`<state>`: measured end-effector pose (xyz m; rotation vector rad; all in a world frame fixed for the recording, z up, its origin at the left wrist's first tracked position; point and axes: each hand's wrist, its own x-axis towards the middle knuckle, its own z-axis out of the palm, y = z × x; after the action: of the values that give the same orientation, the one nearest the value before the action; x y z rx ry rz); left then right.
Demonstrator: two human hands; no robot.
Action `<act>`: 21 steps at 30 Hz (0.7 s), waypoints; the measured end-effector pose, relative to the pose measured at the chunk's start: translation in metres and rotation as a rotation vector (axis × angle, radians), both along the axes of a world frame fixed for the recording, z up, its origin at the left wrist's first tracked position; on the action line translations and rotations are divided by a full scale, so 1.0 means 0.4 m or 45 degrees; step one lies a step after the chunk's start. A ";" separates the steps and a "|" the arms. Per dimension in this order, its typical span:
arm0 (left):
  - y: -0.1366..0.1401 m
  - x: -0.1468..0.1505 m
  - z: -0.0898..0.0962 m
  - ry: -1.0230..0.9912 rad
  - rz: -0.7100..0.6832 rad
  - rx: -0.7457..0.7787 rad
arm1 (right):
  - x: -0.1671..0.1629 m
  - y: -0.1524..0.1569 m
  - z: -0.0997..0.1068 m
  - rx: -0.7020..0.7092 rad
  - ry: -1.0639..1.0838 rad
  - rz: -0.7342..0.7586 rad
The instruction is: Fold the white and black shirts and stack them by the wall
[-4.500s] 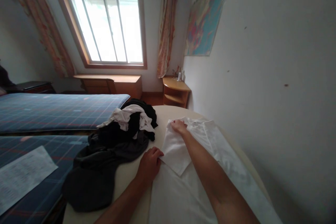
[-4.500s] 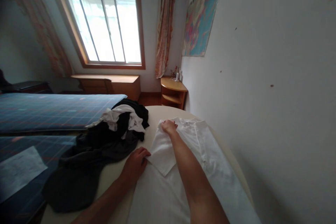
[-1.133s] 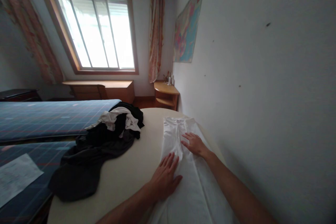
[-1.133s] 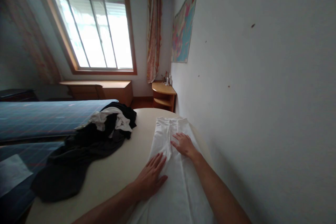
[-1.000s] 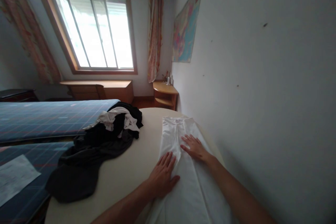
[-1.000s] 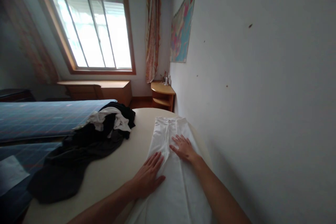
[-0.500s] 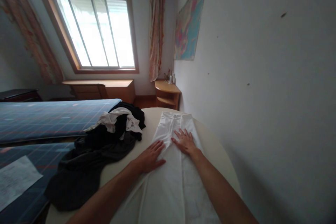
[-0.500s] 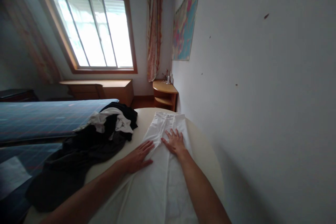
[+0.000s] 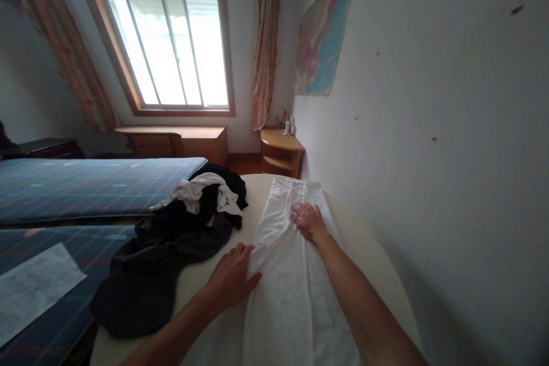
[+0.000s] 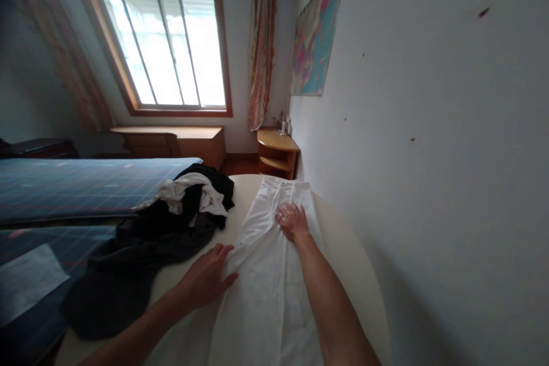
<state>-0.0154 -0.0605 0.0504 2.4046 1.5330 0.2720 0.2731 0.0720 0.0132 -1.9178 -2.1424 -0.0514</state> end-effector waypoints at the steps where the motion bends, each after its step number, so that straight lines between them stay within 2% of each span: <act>1: -0.012 -0.013 0.002 0.015 0.018 -0.040 | -0.006 -0.008 0.005 0.040 -0.008 0.040; 7: -0.070 -0.072 0.020 0.107 0.031 -0.268 | -0.044 -0.084 0.029 0.151 0.014 0.286; 12: -0.123 -0.051 0.083 0.047 0.035 -0.262 | -0.064 -0.142 0.034 0.135 -0.014 0.468; 15: -0.165 -0.015 0.129 -0.031 0.023 -0.267 | -0.067 -0.161 0.042 0.142 -0.015 0.440; 18: -0.201 0.007 0.162 -0.158 -0.153 -0.339 | -0.060 -0.172 0.054 0.180 0.048 0.312; 20: -0.210 0.009 0.170 -0.237 -0.327 -0.562 | -0.051 -0.178 0.058 0.152 0.090 0.223; 21: -0.207 0.007 0.168 -0.267 -0.401 -0.778 | -0.047 -0.182 0.059 0.126 0.105 0.191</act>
<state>-0.0124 -0.1433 0.1175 2.0030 0.9462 -0.0155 0.2543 -0.0009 0.0366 -1.6717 -2.1790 -0.0479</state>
